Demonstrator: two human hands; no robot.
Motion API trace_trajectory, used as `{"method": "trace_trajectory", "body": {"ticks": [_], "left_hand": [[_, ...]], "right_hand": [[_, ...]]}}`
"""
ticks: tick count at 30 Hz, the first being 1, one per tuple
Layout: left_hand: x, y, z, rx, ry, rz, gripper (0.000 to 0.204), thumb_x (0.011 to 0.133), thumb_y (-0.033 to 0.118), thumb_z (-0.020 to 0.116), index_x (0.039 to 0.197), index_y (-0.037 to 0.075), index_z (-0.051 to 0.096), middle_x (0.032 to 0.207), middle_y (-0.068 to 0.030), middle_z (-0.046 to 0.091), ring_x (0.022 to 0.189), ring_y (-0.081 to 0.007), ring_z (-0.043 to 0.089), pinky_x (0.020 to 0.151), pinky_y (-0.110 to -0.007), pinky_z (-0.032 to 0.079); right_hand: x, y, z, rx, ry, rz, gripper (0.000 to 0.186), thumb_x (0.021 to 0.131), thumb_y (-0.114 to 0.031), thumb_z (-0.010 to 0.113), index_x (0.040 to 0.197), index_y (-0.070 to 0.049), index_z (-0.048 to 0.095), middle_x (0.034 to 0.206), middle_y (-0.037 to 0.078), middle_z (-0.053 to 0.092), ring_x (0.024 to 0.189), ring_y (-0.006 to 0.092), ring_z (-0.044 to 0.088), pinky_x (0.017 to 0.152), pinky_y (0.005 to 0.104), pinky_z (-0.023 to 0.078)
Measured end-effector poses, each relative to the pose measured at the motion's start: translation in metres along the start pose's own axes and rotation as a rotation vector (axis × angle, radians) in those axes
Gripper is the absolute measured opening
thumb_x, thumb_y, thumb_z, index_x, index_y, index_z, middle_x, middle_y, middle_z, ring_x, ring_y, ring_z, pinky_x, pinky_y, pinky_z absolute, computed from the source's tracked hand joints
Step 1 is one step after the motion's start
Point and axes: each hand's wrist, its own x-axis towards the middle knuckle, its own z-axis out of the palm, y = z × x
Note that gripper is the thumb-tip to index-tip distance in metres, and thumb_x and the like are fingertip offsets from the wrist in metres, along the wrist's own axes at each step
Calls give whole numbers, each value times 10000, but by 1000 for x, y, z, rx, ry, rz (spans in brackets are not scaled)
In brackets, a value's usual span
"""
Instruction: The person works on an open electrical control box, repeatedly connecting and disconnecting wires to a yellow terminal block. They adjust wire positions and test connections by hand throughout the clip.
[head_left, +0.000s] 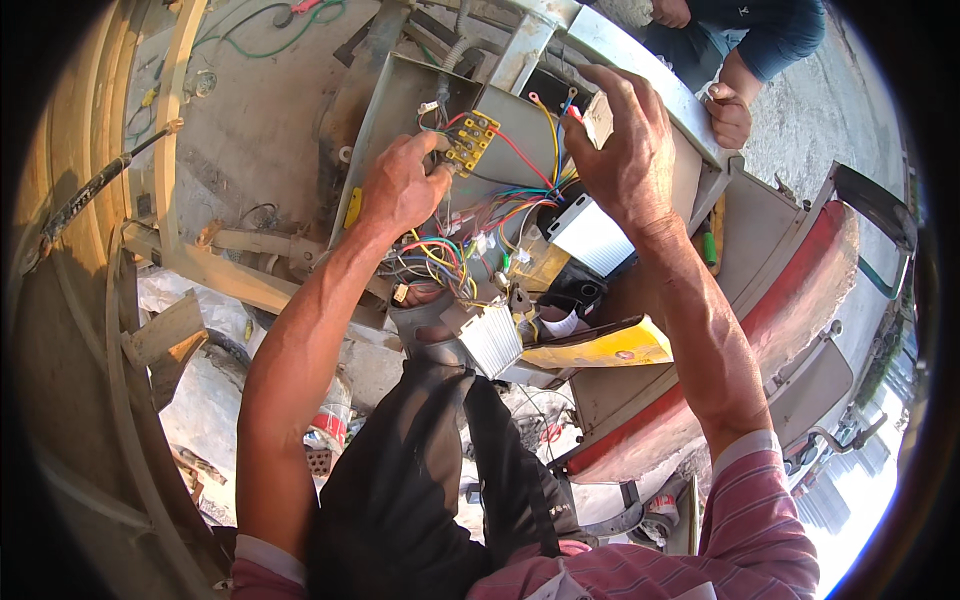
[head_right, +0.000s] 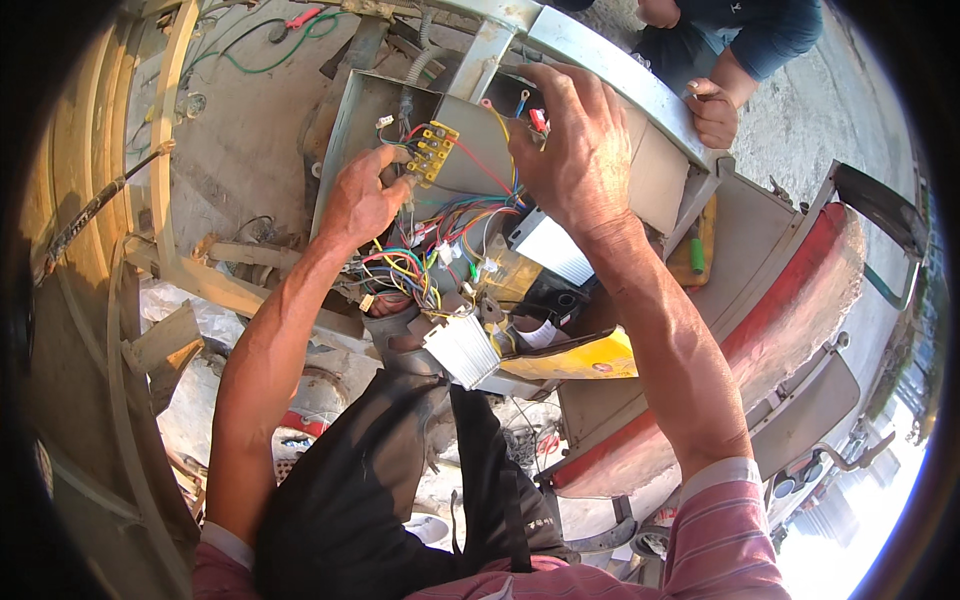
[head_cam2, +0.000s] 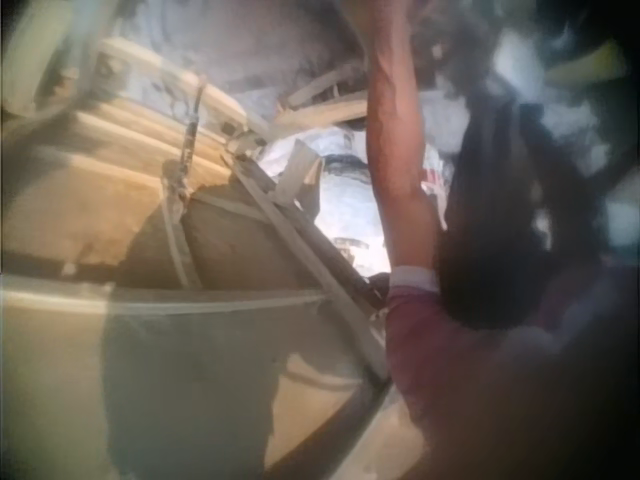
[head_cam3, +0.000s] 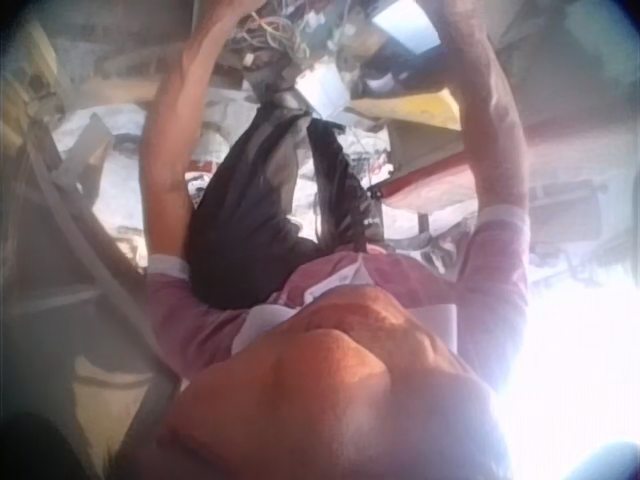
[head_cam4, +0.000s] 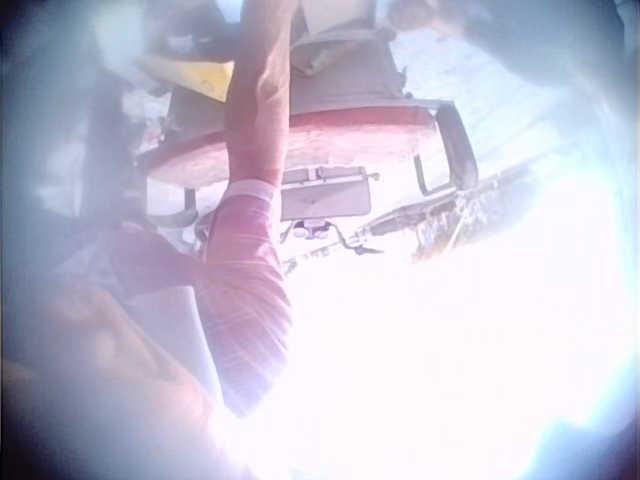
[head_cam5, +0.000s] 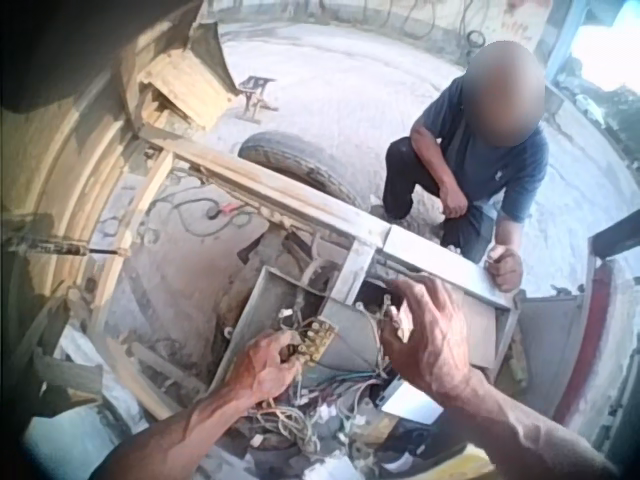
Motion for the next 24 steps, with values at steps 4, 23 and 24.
{"method": "trace_trajectory", "body": {"ticks": [4, 23, 24], "left_hand": [[0, 2, -3, 29, -38, -56, 369, 910, 207, 778, 1254, 78, 738, 1067, -195, 727, 972, -386, 727, 854, -487, 569], [4, -2, -5, -128, -54, -102, 347, 912, 178, 792, 1219, 22, 746, 1138, -198, 754, 953, -308, 765, 869, -409, 594], [3, -3, -5, -173, -66, -112, 349, 912, 178, 792, 1221, 22, 747, 1112, -188, 759, 936, -288, 760, 858, -399, 590]], "right_hand": [[-12, -51, 13, 429, -278, -14, 333, 910, -161, 782, 1229, -80, 730, 1116, 145, 734, 1045, 394, 727, 916, 480, 598], [-36, -51, 83, 755, -785, 854, 319, 1035, -270, 708, 1147, 24, 758, 807, 58, 713, 640, 126, 660, 562, 286, 517], [-38, -52, 83, 853, -772, 990, 300, 1051, -264, 705, 1158, 14, 745, 792, 22, 684, 615, 87, 623, 524, 251, 482]]}}
